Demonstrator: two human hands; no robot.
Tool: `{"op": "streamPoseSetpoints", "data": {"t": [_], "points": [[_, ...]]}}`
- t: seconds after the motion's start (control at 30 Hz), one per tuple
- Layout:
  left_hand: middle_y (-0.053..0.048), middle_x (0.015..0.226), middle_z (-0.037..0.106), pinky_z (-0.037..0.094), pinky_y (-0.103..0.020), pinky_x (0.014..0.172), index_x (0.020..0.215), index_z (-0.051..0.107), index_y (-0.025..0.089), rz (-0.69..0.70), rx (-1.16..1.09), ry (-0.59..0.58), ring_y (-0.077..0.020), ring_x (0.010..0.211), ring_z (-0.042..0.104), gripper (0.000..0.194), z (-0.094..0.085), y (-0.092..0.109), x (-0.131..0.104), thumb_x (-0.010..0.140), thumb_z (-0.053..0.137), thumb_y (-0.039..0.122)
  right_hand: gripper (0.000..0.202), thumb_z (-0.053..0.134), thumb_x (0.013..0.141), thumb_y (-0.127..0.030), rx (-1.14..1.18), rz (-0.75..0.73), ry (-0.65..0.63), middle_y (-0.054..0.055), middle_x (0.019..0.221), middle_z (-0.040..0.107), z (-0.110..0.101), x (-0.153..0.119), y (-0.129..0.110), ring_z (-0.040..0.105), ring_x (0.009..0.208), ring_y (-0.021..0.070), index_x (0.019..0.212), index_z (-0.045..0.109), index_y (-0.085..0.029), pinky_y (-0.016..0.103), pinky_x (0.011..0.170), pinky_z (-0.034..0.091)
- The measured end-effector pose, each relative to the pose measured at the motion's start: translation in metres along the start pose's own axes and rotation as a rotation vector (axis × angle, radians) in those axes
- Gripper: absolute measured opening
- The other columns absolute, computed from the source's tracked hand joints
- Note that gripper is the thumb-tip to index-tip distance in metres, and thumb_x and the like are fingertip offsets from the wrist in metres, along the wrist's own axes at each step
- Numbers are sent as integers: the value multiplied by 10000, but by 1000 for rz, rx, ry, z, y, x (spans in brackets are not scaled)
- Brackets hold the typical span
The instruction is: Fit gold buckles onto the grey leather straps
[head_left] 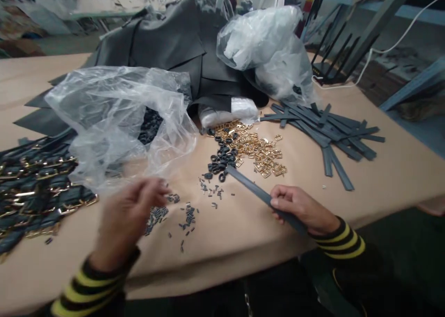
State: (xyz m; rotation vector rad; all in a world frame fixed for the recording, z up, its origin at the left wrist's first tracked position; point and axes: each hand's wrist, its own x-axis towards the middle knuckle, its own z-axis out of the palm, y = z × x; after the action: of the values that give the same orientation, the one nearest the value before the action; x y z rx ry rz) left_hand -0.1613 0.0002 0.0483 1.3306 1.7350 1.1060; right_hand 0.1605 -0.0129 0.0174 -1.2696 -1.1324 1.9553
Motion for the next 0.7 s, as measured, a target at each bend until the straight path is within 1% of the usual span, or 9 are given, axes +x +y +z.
{"op": "streamPoseSetpoints", "data": {"t": [0.03,0.07,0.1,0.13,0.2,0.3,0.43,0.53,0.7], "points": [[-22,655,654,475,-243,480,763,619,164,-86,-53,-159,-133,505,572,242,28,0,-15,729,574,399,260,623,697,-359,34,27,-35,-32,577,551,7,-1,6,505,494,74,741,461,-161,197,484,417],[-48,685,658,462,-235,449,779,617,138,-164,-170,-284,-126,494,565,292,54,-1,-27,746,543,419,272,633,688,-360,54,51,-60,-33,577,552,12,-1,10,505,484,70,740,459,-158,189,474,414],[-66,717,658,443,-214,421,790,610,122,-234,-300,-359,-110,484,554,327,77,-1,-36,750,529,436,282,640,681,-363,62,71,-76,-34,579,552,15,-1,14,506,477,67,736,458,-155,185,466,413],[-71,735,653,420,-189,399,772,598,112,-293,-421,-392,-91,478,541,331,95,-1,-41,745,533,436,288,645,676,-365,62,84,-85,-34,580,553,16,-2,16,508,473,65,730,457,-153,182,461,414],[-15,599,603,374,-146,368,719,554,123,-373,-604,-359,-54,420,490,292,118,-3,-44,717,575,413,289,646,676,-363,53,97,-100,-35,579,554,16,-3,19,516,466,66,723,456,-150,184,456,422],[48,467,525,365,-124,368,694,500,144,-440,-701,-332,-39,373,461,249,128,-4,-42,697,612,367,262,630,700,-346,56,102,-132,-36,570,565,12,-6,23,532,467,70,726,460,-149,187,464,436],[34,483,560,424,-130,413,692,494,137,-434,-674,-309,-46,397,510,226,128,-6,-42,704,611,330,239,616,721,-328,92,111,-143,10,652,627,9,-5,27,594,546,93,747,473,-138,205,518,472],[24,493,580,435,-131,420,694,501,134,-416,-640,-308,-52,409,529,217,130,-6,-44,714,600,326,239,594,744,-338,135,122,-154,48,716,659,11,0,29,628,596,117,796,472,-140,226,549,494],[22,501,587,439,-127,429,700,505,131,-402,-647,-323,-51,419,533,214,132,-7,-46,718,605,319,248,503,811,-382,278,146,-189,67,750,652,17,9,29,623,591,113,837,495,-136,224,526,509]]}}
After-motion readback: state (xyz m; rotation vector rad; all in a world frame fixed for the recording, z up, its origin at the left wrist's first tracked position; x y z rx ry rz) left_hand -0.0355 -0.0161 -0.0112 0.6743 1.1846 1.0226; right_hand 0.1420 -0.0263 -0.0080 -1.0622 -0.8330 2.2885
